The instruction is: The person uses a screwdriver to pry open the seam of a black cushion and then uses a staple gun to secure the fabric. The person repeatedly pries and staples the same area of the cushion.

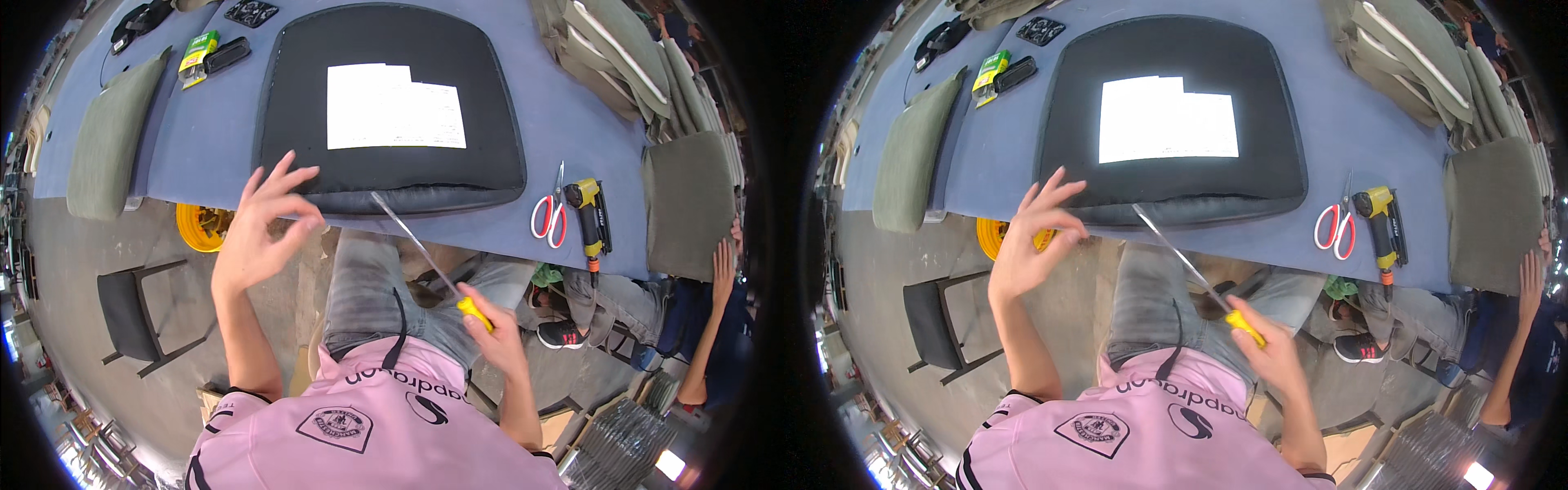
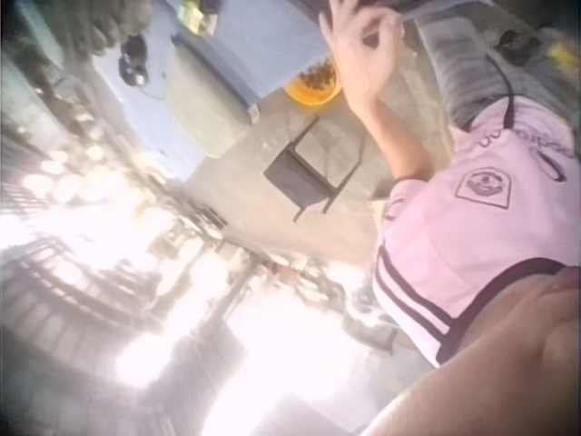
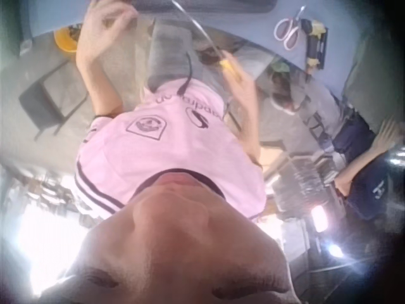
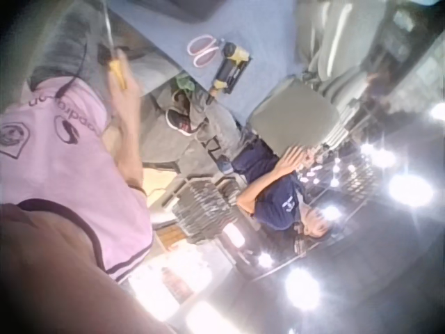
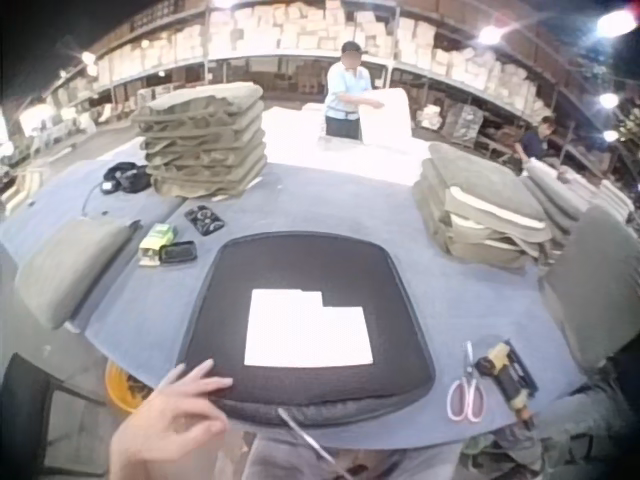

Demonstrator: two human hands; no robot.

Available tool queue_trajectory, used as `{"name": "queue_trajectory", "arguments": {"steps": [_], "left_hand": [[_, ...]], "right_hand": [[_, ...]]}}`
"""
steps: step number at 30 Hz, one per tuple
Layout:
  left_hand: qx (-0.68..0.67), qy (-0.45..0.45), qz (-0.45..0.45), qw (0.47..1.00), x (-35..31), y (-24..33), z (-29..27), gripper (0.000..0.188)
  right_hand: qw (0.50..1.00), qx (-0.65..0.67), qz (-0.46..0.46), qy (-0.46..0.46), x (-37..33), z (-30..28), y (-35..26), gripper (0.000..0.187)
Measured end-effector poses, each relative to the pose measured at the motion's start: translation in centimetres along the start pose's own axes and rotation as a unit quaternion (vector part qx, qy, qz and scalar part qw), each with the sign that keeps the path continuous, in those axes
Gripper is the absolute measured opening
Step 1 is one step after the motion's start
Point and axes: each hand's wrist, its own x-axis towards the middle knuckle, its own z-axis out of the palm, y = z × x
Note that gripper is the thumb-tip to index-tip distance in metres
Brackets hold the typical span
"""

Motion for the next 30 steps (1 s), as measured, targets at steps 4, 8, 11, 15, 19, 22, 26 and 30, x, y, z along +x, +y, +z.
{"name": "queue_trajectory", "arguments": {"steps": [4,8,11,15,19,22,26,30], "left_hand": [[0.115,0.027,-0.005,0.993,-0.4,-0.9,1.4,0.051],[0.165,0.108,0.03,0.98,2.0,-1.6,6.9,0.075],[0.202,0.126,0.025,0.971,3.3,-2.0,9.5,0.08],[0.209,0.144,0.02,0.967,3.6,-2.4,10.2,0.084],[0.219,0.146,0.024,0.964,3.7,-2.6,10.1,0.084],[0.212,0.148,0.022,0.966,3.8,-2.6,10.2,0.085],[0.201,0.146,0.017,0.969,4.0,-2.7,10.1,0.087],[0.192,0.126,0.009,0.973,3.9,-2.7,9.7,0.086]], "right_hand": [[0.979,-0.199,-0.029,0.046,1.7,-2.4,-4.5,0.058],[0.953,-0.296,-0.058,0.028,3.8,-3.8,-7.2,0.062],[0.94,-0.34,-0.039,0.005,4.4,-4.8,-9.2,0.062],[0.915,-0.401,-0.025,-0.049,5.6,-6.8,-12.1,0.064],[0.896,-0.43,-0.029,-0.111,7.8,-9.5,-14.7,0.064],[0.874,-0.465,-0.055,-0.132,9.2,-10.5,-15.8,0.068],[0.86,-0.492,-0.055,-0.123,9.3,-9.0,-16.2,0.071],[0.856,-0.496,-0.012,-0.146,8.4,-8.0,-17.6,0.072]]}}
